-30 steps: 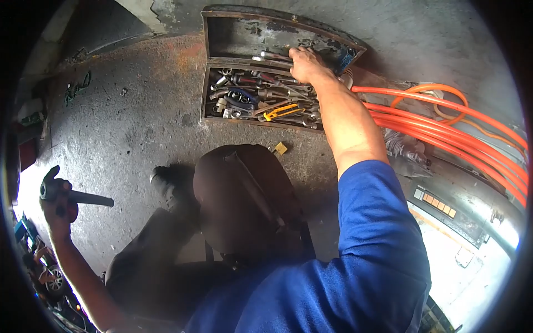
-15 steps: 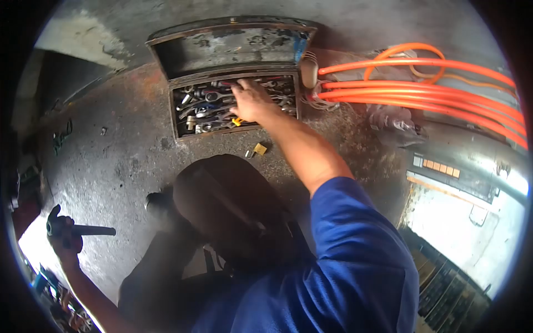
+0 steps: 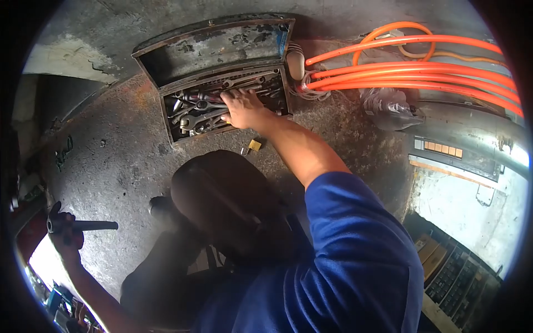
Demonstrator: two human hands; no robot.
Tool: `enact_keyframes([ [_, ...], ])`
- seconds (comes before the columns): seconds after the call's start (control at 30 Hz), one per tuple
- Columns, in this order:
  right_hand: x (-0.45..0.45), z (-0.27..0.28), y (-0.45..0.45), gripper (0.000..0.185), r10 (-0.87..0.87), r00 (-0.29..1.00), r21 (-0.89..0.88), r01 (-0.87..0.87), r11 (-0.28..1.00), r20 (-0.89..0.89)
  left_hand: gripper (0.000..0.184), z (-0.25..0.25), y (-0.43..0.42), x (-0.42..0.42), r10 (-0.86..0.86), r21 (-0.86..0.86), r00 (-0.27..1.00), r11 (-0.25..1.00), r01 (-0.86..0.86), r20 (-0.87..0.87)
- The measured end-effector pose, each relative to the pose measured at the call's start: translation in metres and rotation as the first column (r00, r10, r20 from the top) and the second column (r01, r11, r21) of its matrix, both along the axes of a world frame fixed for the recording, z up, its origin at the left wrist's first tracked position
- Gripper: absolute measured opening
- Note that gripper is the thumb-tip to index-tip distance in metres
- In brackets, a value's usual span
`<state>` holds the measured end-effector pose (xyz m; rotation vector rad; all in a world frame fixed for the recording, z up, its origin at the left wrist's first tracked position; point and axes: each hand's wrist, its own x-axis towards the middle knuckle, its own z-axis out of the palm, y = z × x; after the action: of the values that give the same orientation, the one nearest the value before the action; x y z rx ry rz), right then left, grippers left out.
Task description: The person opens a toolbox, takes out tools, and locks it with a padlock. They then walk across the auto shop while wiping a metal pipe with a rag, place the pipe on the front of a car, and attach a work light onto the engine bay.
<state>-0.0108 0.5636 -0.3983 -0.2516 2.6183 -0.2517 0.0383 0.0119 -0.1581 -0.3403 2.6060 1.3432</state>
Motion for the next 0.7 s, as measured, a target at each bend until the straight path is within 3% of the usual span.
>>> enact_keyframes([
  [0.03, 0.008, -0.003, 0.002, 0.061, 0.012, 0.998, -0.033, -0.014, 0.999, -0.059, 0.053, -0.009, 0.0, -0.001, -0.011, 0.079, 0.994, 0.997, 0.02, -0.105],
  [0.13, 0.014, -0.008, 0.003, 0.055, 0.011, 0.979, -0.104, -0.033, 0.994, -0.202, 0.051, -0.004, 0.012, -0.003, -0.038, 0.138, 0.998, 0.989, 0.045, -0.056],
  [0.17, 0.013, -0.009, 0.005, 0.052, 0.012, 0.993, -0.087, -0.022, 0.996, -0.119, 0.05, -0.005, 0.014, -0.003, -0.034, 0.124, 0.997, 0.991, 0.043, -0.072],
  [0.47, 0.005, -0.006, 0.007, 0.055, 0.03, 0.997, -0.068, -0.034, 0.997, -0.067, 0.041, -0.005, 0.014, -0.002, -0.004, 0.008, 0.999, 1.0, 0.004, -0.042],
  [0.53, -0.005, 0.0, 0.007, 0.064, 0.072, 0.997, -0.075, -0.072, 0.995, -0.014, 0.041, -0.006, 0.015, -0.001, 0.01, 0.004, 1.0, 1.0, -0.01, -0.02],
  [0.6, -0.023, 0.011, 0.006, 0.082, 0.067, 0.987, 0.003, -0.069, 0.998, 0.148, 0.042, -0.008, 0.02, 0.001, -0.015, -0.027, 0.995, 1.0, 0.012, -0.1],
  [0.7, -0.041, -0.001, 0.006, 0.098, 0.111, 0.984, -0.021, -0.109, 0.994, 0.137, 0.048, -0.002, 0.024, 0.0, 0.053, 0.03, 0.999, 0.998, -0.053, 0.007],
])
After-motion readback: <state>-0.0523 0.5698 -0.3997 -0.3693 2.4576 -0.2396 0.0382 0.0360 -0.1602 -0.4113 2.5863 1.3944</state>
